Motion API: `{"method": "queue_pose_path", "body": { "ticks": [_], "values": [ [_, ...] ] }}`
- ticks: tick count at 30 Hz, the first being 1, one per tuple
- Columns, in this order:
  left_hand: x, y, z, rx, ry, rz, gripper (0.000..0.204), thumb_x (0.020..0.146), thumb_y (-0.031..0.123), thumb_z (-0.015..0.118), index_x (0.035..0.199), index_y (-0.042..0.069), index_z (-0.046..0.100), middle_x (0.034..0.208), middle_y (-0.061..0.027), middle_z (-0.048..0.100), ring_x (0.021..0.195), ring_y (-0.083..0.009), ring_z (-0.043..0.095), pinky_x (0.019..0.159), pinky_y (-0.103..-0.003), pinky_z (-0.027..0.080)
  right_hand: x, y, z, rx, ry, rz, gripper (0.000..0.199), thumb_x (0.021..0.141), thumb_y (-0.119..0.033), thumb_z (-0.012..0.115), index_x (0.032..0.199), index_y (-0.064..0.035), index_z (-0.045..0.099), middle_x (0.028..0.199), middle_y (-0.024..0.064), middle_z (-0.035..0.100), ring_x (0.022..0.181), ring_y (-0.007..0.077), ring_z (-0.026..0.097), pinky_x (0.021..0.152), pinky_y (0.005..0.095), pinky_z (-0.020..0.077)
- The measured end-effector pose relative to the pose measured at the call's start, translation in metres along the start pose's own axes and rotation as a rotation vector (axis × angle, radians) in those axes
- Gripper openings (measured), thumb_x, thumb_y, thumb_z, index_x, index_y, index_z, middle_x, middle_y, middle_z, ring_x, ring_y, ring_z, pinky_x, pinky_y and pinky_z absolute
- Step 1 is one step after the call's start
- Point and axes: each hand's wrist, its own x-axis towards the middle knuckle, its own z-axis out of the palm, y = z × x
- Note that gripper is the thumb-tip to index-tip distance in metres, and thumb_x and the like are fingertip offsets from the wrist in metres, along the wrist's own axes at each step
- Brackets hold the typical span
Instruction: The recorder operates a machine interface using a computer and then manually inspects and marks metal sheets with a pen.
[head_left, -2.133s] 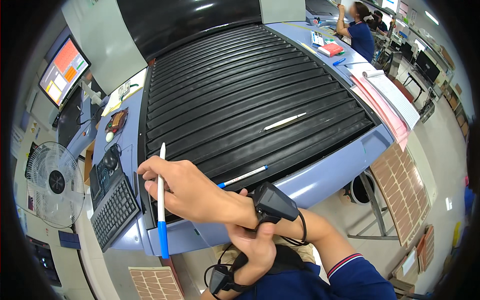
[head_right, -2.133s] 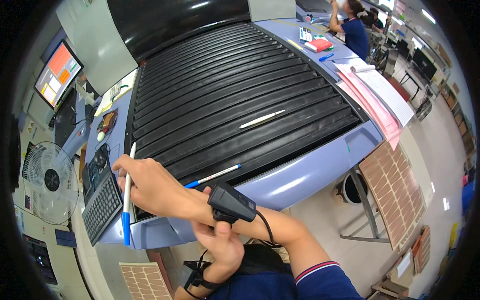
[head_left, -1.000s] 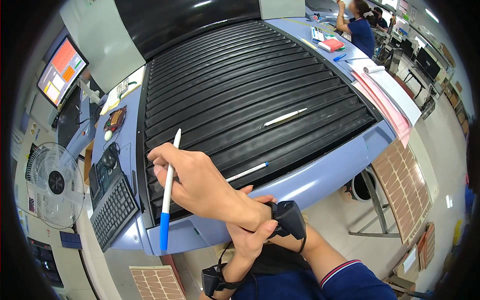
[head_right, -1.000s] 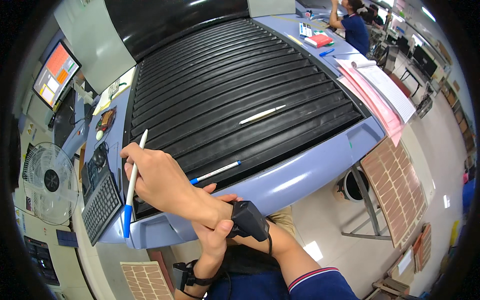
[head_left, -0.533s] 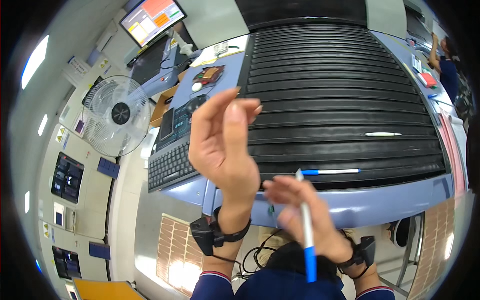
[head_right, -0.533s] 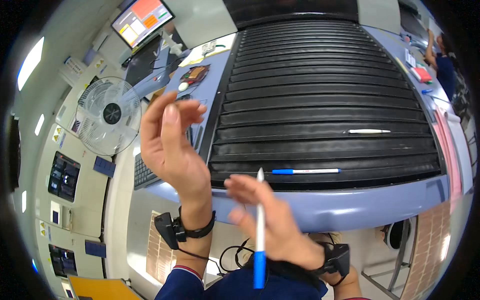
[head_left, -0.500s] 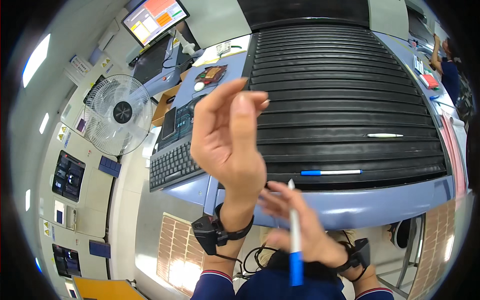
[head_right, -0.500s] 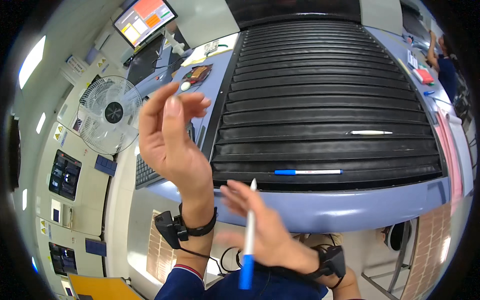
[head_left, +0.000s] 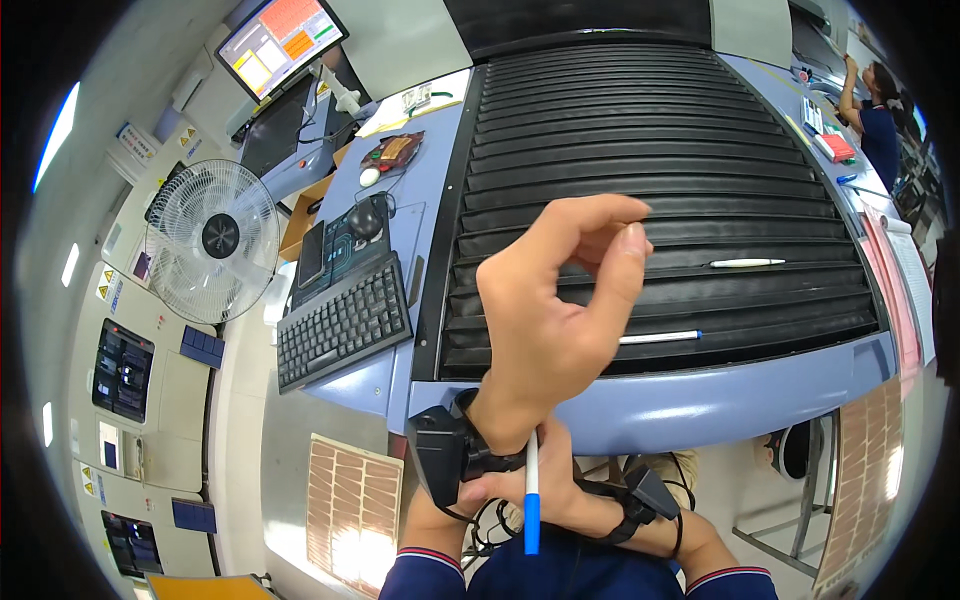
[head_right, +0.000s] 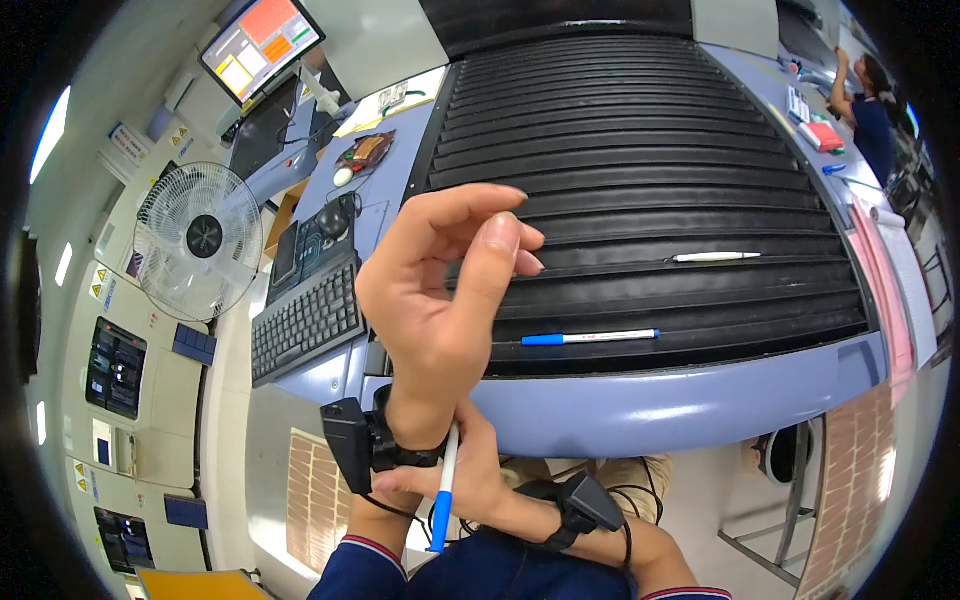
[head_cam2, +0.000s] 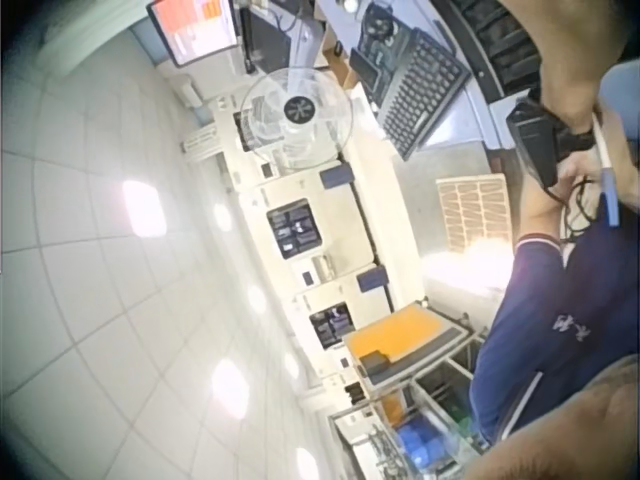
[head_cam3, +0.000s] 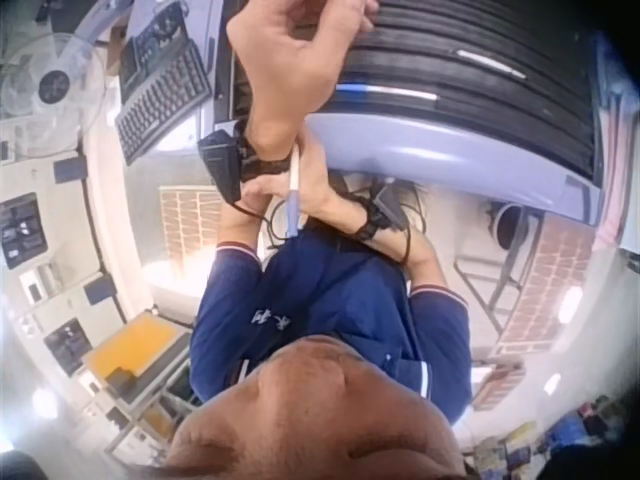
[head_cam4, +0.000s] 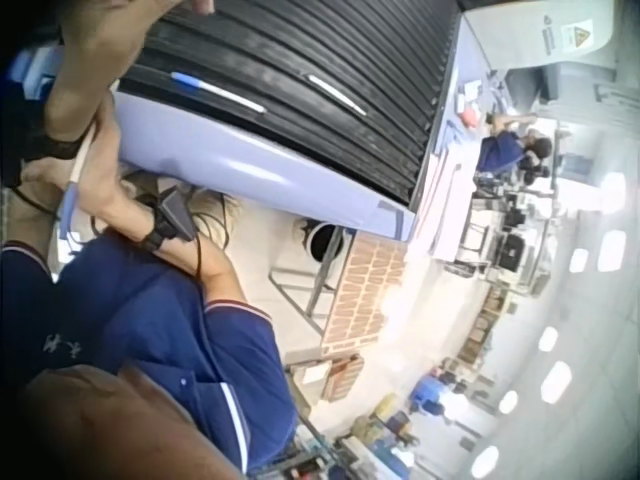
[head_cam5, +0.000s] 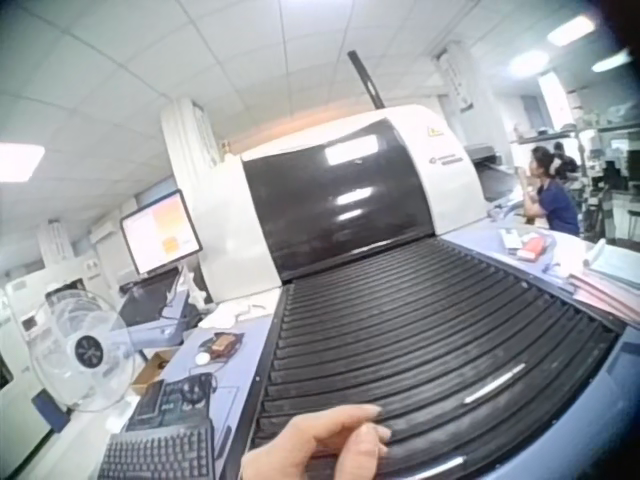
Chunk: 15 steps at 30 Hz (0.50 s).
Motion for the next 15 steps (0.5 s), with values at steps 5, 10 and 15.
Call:
{"method": "queue_pose_path", "body": {
  "ticks": [5,10,15],
  "values": [
    [-0.008,-0.005,-0.016,-0.493,0.004,-0.489,0.026,0.102,0.019,0.057,0.112,-0.003,0.066,0.083,-0.0147,0.073,0.064,-0.0188,0.070,0.059,-0.028,0.052,0.002,-0.006,-0.003,0.012,-0.045,0.041,0.091,0.065,-0.028,0.100,0.133,0.0044,0.049,0.125,0.0139,0.065,0.118,0.0191,0.062,0.102,0.0365,0.0491],
    [-0.002,-0.012,-0.018,-0.680,0.101,-0.602,0.027,0.101,0.017,0.055,0.116,-0.004,0.062,0.074,-0.0116,0.068,0.059,-0.0183,0.064,0.056,-0.028,0.052,0.000,0.005,-0.008,-0.363,-0.055,-0.292,0.092,0.069,-0.033,0.097,0.135,0.0067,0.047,0.119,0.0210,0.068,0.112,0.0269,0.069,0.095,0.0375,0.0538],
    [-0.001,-0.006,-0.019,-0.635,0.197,-0.448,0.021,0.101,0.014,0.059,0.111,-0.002,0.067,0.075,-0.0101,0.071,0.059,-0.0140,0.065,0.056,-0.023,0.047,0.000,-0.006,-0.008,-0.413,-0.041,-0.260,0.084,0.074,-0.029,0.094,0.134,0.0056,0.048,0.115,0.0208,0.069,0.107,0.0290,0.070,0.092,0.0365,0.0548]
  ]
}}
